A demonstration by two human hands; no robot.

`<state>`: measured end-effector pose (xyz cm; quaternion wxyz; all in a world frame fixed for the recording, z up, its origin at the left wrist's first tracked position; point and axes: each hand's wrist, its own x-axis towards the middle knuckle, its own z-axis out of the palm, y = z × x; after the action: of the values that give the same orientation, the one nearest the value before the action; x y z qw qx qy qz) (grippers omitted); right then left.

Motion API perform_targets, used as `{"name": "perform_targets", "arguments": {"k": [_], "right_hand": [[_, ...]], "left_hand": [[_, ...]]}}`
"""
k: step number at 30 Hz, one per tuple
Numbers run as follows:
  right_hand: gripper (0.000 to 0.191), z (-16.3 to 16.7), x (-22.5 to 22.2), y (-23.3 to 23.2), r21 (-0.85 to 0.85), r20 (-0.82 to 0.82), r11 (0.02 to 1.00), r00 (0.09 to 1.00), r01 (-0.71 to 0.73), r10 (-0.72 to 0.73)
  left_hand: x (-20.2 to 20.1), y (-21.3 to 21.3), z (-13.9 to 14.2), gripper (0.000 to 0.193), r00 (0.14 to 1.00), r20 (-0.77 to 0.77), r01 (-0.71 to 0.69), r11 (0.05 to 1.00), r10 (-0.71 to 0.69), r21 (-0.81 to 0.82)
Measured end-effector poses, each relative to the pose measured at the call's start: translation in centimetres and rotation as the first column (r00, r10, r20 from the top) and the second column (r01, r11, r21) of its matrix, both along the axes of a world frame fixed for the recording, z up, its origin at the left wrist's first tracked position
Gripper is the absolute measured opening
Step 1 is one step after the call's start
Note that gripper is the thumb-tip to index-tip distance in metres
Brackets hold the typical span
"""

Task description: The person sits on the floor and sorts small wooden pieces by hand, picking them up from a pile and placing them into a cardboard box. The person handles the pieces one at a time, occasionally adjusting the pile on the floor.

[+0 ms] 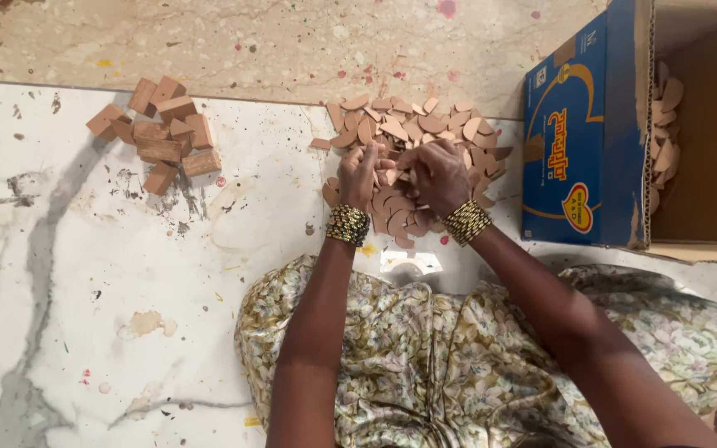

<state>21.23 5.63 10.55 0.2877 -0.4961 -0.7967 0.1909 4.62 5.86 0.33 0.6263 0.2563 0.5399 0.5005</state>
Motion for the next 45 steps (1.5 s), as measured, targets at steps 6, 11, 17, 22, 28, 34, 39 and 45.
{"name": "perform_targets", "arguments": {"k": [6, 11, 17, 22, 28, 34, 39, 45], "right_hand": [[0.007, -0.6, -0.4, 3.0, -0.3, -0.308, 0.951, 0.951, -0.078, -0.019], [0.025, -1.2, -0.8, 9.1, -0.301, 0.143, 0.942, 0.984, 0.15, -0.111], [0.047, -1.8, -1.5, 12.8, -0.385, 0.342, 0.859, 0.917, 0.337, -0.207], [0.024, -1.9, -3.6, 13.5, -0.345, 0.271, 0.938, 0.961, 0.042, 0.056], [0.02, -1.7, -0.5, 11.9, -0.54, -0.08, 0.84, 0.991, 0.043, -0.103], [0.028, -0.9, 3.3, 7.3, -0.731, -0.666, 0.6, 0.533, -0.325, -0.522], [0.049, 0.5, 3.6, 2.5, -0.742, -0.645, 0.373, 0.439, -0.558, -0.625], [0.065, 1.5, 3.4, -1.5, -0.724, -0.689, 0.454, 0.533, -0.519, -0.491]], "left_hand": [[-0.3, 0.5, 0.8, 0.065, 0.997, 0.071, 0.011, 0.998, -0.006, -0.069], [-1.1, 0.2, 1.1, 0.046, 0.957, 0.282, -0.054, 0.998, 0.062, -0.038], [-0.6, 0.6, 0.3, 0.038, 0.946, 0.292, -0.123, 0.99, 0.139, -0.074], [-1.0, 0.3, 0.1, 0.036, 0.945, 0.291, -0.123, 0.986, 0.15, -0.111], [-1.3, 0.6, 0.6, 0.037, 0.885, 0.407, -0.195, 0.974, 0.226, -0.115], [-0.4, 0.6, 2.6, 0.045, 0.829, 0.516, -0.199, 0.976, 0.218, -0.093], [2.8, -1.4, 3.8, 0.062, 0.678, 0.717, -0.151, 0.985, 0.165, -0.084], [5.5, -3.8, 3.7, 0.092, 0.744, 0.659, -0.215, 0.974, 0.113, 0.075]]}}
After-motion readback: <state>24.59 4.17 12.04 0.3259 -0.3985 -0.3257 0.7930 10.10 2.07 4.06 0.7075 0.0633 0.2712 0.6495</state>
